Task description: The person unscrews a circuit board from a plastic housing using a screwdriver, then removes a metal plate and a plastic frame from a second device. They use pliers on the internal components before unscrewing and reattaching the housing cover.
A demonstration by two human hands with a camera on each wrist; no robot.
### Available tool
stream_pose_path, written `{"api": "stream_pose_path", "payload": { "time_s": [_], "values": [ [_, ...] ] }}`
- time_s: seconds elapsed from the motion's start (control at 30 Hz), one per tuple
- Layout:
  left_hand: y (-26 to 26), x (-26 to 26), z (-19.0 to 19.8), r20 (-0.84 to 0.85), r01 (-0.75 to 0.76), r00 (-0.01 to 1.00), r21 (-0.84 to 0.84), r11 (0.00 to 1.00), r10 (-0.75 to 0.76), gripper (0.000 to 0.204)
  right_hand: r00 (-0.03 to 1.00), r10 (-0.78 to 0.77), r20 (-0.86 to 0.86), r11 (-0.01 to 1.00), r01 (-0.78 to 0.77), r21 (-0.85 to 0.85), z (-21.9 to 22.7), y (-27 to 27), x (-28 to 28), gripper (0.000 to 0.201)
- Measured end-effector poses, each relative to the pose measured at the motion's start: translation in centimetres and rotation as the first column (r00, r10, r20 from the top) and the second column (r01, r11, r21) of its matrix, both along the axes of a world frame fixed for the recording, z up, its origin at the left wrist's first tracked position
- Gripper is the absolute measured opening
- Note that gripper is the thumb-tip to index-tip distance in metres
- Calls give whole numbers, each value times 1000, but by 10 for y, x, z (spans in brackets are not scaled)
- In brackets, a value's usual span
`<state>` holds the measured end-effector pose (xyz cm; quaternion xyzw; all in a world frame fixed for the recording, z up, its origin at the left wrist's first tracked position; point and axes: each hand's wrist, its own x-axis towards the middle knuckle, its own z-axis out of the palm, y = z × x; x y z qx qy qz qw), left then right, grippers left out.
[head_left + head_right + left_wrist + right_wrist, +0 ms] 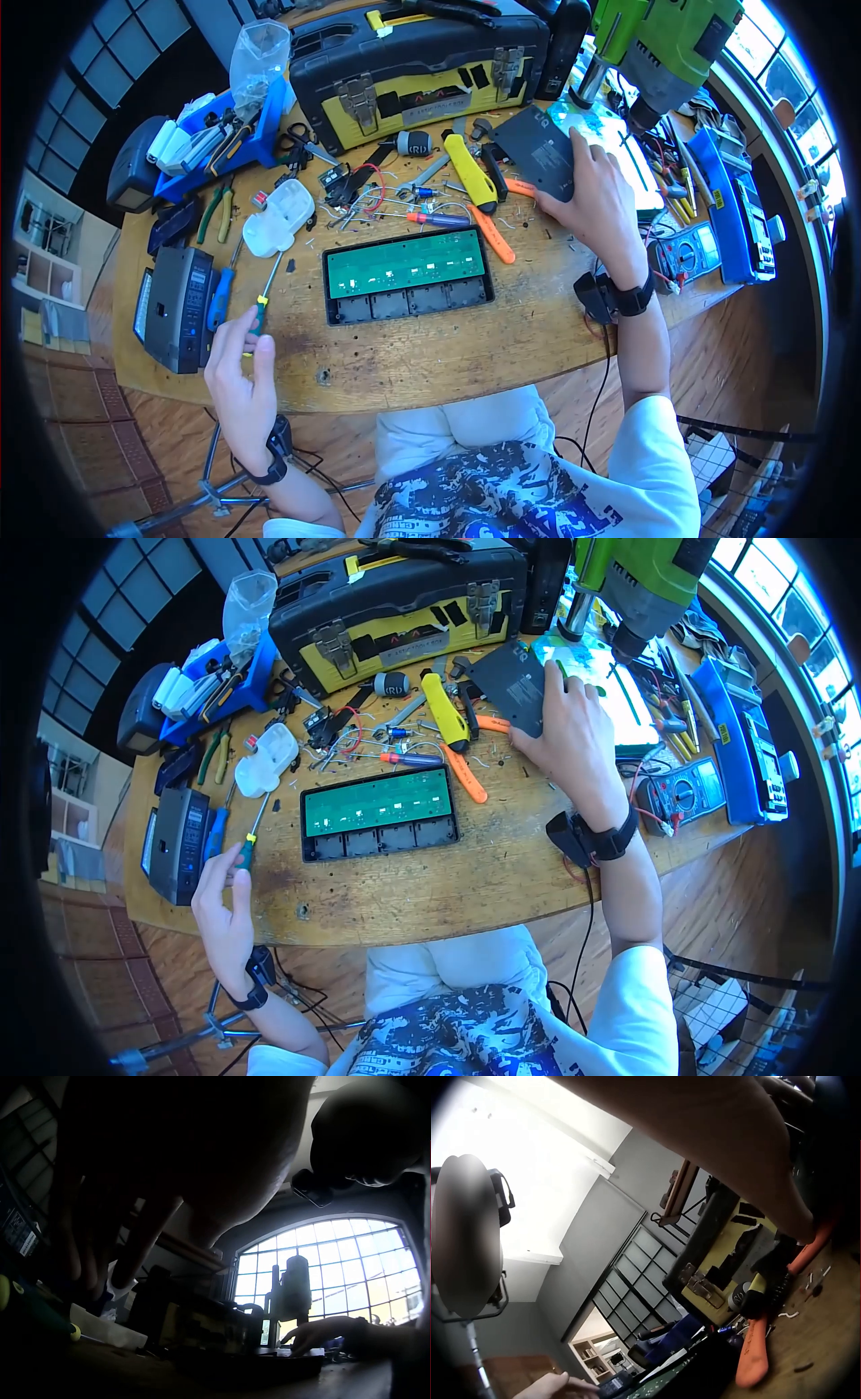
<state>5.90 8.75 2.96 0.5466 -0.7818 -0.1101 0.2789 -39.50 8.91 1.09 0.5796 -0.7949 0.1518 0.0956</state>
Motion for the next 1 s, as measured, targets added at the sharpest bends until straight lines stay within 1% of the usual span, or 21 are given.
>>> {"api": "stream_pose_path", "payload": {
  "time_s": [0.07,0.1,0.13,0.17,0.2,0.23,0.27,0.3,0.33,0.4,0.43,0.47,0.53,0.57,0.6,0.67,0.7,0.8,0.9,0.97,1.0],
  "values": [
    [2,-6,3,-67,-9,998,98,995,16,42,999,35,-35,988,-40,-151,4,-2,1,93],
    [3,-8,4,-67,-15,998,98,995,21,42,989,129,-69,958,-142,-249,5,-4,0,95],
    [3,-9,5,-80,30,997,83,996,-24,56,988,135,-68,957,-148,-248,7,-5,3,95],
    [3,-11,5,-91,75,993,69,995,-69,72,940,342,-6,898,-329,-293,11,-4,7,97],
    [5,-16,7,-88,69,994,70,995,-63,72,844,534,47,801,-487,-348,17,-3,13,98],
    [7,-24,9,-78,145,987,18,989,-144,87,754,630,185,765,-562,-314,21,2,23,103],
    [7,-27,10,-64,223,972,-33,974,-225,103,658,724,207,687,-658,-309,19,3,31,106],
    [4,-24,8,39,304,952,-26,952,-303,125,599,762,245,647,-709,-280,19,5,42,107],
    [4,-29,8,41,301,953,-24,953,-300,125,538,794,284,603,-757,-251,19,7,52,108],
    [4,-45,11,13,382,924,-51,923,-382,131,505,830,235,553,-800,-232,12,10,68,113],
    [4,-51,13,25,405,914,-3,914,-405,137,503,820,273,558,-809,-185,11,12,72,118],
    [3,-57,15,24,401,916,-1,916,-400,137,499,822,275,554,-812,-184,9,13,75,118],
    [1,-70,21,154,415,894,70,907,-421,137,474,836,276,529,-829,-180,4,12,79,123],
    [1,-77,24,175,434,878,101,895,-446,137,459,850,259,512,-837,-195,2,12,80,125],
    [-1,-83,27,175,432,879,101,896,-443,137,456,851,260,509,-838,-195,2,12,81,125],
    [-6,-94,30,316,444,829,130,887,-461,135,435,860,269,495,-840,-225,1,12,81,126],
    [-9,-98,28,342,459,819,92,884,-461,132,436,858,271,497,-838,-225,0,12,82,126],
    [-28,-97,23,283,480,818,146,865,-501,127,443,849,288,509,-832,-221,-1,13,82,127],
    [-44,-89,19,230,524,805,154,838,-546,122,449,827,339,533,-817,-218,-3,13,79,129],
    [-50,-85,15,162,521,815,216,826,-556,122,525,812,255,572,-802,-171,-2,13,74,128],
    [-51,-83,14,163,522,813,219,824,-559,122,526,810,258,575,-800,-173,-3,13,72,128]
  ]
}}
